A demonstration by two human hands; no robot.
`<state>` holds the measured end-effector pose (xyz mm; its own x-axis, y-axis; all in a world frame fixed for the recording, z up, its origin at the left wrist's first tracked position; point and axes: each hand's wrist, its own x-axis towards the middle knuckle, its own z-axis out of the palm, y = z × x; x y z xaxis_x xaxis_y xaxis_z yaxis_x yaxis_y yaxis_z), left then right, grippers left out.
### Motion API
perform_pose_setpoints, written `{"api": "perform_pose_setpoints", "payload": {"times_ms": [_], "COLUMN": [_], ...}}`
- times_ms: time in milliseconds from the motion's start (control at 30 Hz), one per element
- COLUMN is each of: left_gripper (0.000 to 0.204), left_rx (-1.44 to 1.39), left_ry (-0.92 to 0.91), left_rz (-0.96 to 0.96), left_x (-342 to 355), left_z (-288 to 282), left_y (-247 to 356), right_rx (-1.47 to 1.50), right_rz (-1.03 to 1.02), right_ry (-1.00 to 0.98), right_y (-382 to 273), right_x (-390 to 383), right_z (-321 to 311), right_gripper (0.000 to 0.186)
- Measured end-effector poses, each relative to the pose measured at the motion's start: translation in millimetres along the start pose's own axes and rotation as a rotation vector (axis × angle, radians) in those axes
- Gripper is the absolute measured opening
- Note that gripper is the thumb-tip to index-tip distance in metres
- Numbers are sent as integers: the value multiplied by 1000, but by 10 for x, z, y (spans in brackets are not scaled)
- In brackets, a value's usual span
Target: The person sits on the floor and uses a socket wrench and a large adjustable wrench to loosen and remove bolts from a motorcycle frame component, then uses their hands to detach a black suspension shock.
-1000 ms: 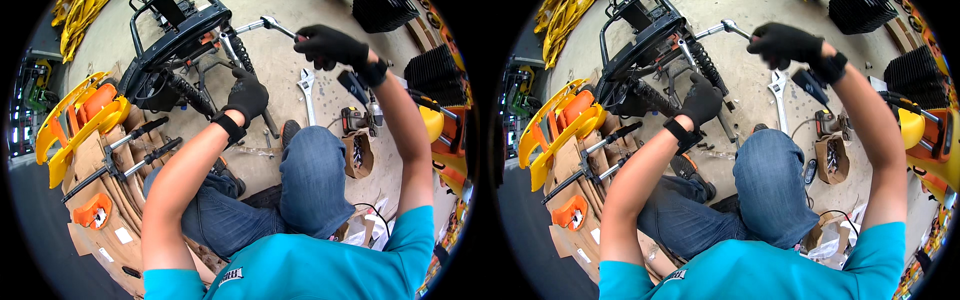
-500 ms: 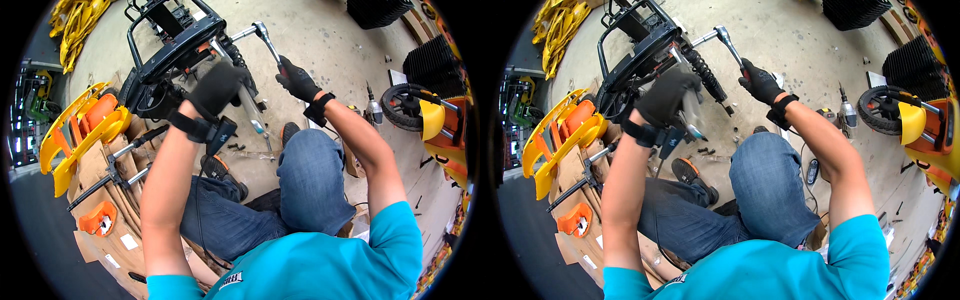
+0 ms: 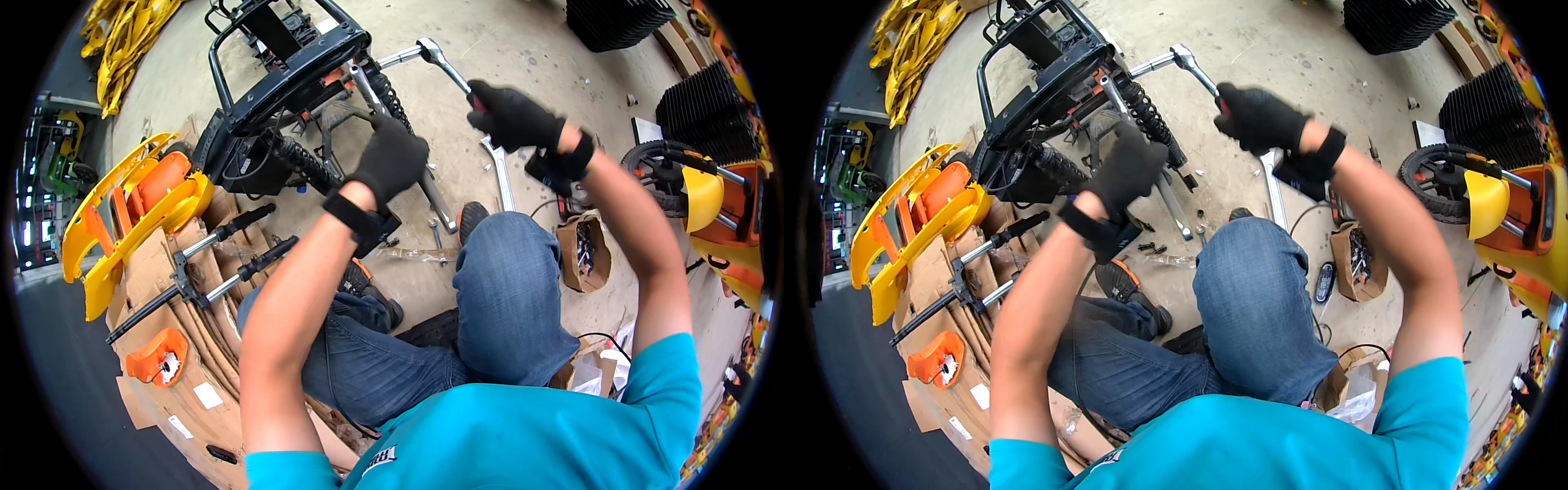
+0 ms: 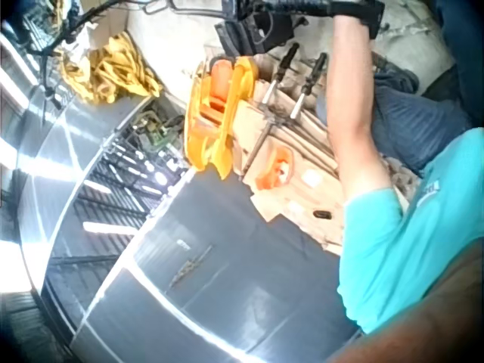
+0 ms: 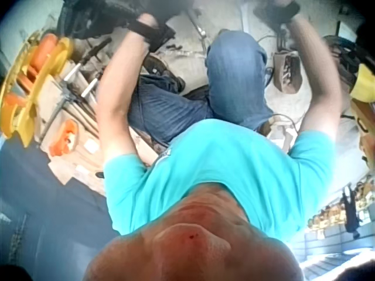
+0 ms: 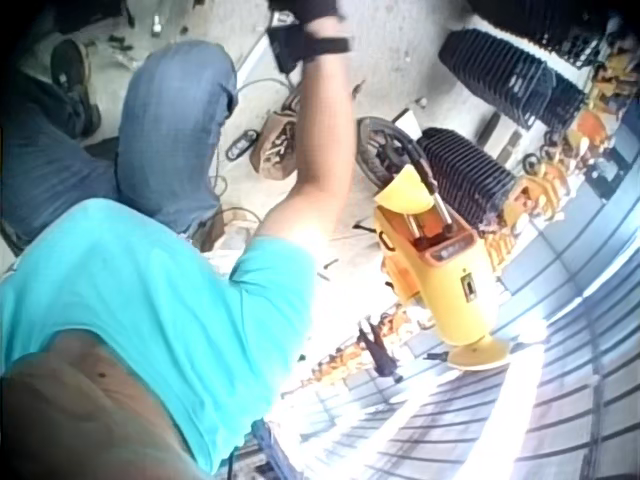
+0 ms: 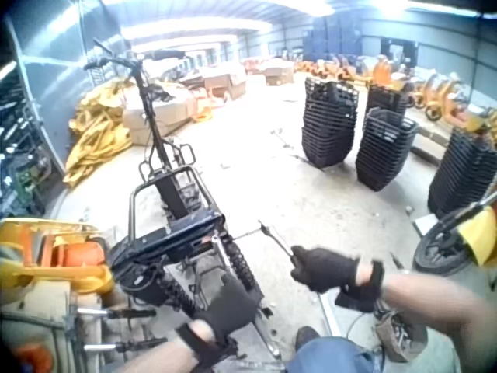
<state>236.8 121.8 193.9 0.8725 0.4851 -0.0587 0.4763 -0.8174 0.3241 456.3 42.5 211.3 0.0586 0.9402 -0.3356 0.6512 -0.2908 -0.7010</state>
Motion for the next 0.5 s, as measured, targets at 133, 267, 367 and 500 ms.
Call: {"api": "perform_pose_setpoints", "payload": {"times_ms": [133, 267, 367, 500], "left_gripper": [8, 5, 8, 53], "left_rx": [-673, -632, 90, 74], "left_ry": [-108, -65, 0, -27], "left_rz": [36, 130, 225, -177], "left_x": [-83, -56, -90, -62], "left_z": [-613, -501, -135, 773], "left_y": [-163, -206, -67, -235], "right_rx": [-35, 165, 502, 352], "right_rz": [-225, -73, -14, 97], "right_ry": [385, 283, 116, -129], "right_y": [780, 732, 643, -122], "right_x": [304, 388, 175, -6], "right_z": [874, 830, 467, -234], "right_gripper": [61, 61, 56, 24]}}
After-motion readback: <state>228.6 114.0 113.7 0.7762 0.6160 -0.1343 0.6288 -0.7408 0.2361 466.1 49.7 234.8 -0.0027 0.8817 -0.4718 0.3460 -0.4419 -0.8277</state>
